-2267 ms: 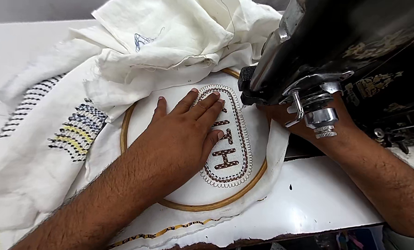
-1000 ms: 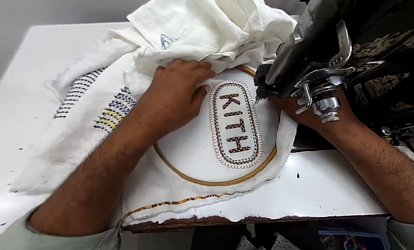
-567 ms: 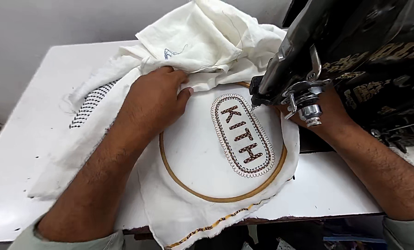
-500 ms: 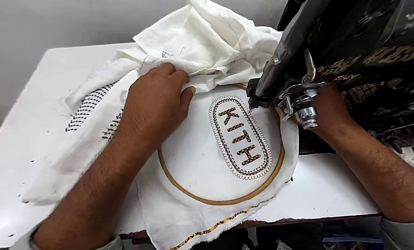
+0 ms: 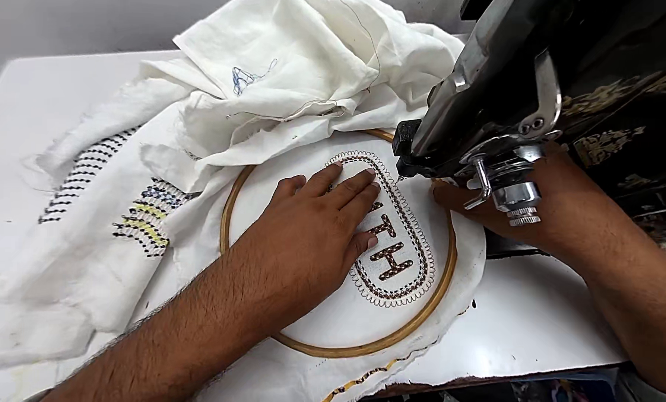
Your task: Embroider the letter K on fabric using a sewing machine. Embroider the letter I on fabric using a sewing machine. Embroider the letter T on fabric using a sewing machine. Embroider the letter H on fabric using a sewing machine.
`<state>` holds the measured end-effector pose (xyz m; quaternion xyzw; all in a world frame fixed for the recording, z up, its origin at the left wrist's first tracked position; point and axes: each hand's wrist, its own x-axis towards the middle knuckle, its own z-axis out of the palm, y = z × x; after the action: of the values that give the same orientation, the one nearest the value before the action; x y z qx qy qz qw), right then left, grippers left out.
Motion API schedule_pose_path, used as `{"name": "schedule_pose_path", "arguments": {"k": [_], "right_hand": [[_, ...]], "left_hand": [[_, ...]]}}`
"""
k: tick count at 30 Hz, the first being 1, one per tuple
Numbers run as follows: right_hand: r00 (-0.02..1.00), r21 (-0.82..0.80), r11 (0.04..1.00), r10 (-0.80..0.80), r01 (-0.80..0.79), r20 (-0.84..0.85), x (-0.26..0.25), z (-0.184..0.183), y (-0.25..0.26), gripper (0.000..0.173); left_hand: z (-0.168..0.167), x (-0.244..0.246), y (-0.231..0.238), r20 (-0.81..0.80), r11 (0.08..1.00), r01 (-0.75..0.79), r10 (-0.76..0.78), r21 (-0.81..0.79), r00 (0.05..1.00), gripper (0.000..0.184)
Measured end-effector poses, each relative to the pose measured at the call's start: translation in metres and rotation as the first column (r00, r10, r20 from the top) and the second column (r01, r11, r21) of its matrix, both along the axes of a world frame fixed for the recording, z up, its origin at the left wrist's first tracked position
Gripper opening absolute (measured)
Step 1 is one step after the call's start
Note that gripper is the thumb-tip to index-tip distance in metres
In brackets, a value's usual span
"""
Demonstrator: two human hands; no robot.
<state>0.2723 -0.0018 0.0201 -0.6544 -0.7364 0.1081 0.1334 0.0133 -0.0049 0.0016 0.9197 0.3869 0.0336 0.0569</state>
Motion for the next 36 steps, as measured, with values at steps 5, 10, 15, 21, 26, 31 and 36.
{"name": "schedule_pose_path", "arguments": {"k": [5,10,15,21,26,31,36], "right_hand": [[1.0,0.012,1.0,0.001,-0.001,-0.001,0.0,-0.001,0.001,0.023],[1.0,0.002,1.0,-0.025,0.025,0.01,-0.002,-0.001,0.001,0.022],[0.999,0.017,0.999,-0.051,0.051,0.016,-0.005,-0.003,0.002,0.025],[0.999,0.073,0.997,-0.035,0.036,-0.013,-0.004,-0.009,0.005,0.024],[0.999,0.088,0.995,-0.047,0.049,-0.026,-0.005,-0.011,0.007,0.024],[0.999,0.092,0.994,-0.05,0.052,-0.02,-0.004,-0.015,0.011,0.022],[0.999,0.138,0.99,-0.028,0.033,-0.034,-0.004,-0.02,0.011,0.025]], "left_hand": [[0.0,0.0,-0.001,-0.007,1.0,-0.002,0.002,-0.001,1.0,0.059],[0.0,0.0,0.0,-0.01,1.0,-0.009,0.008,-0.005,1.0,0.059],[0.0,0.0,0.003,-0.012,1.0,-0.015,0.015,-0.002,1.0,0.059],[-0.002,-0.001,0.007,-0.005,1.0,-0.019,0.019,0.005,1.0,0.059],[-0.002,-0.002,0.009,-0.006,1.0,-0.024,0.025,0.007,1.0,0.059],[-0.002,-0.003,0.011,-0.001,0.999,-0.03,0.03,0.011,1.0,0.059],[-0.004,-0.004,0.014,0.003,1.0,-0.026,0.026,0.015,1.0,0.059]]}}
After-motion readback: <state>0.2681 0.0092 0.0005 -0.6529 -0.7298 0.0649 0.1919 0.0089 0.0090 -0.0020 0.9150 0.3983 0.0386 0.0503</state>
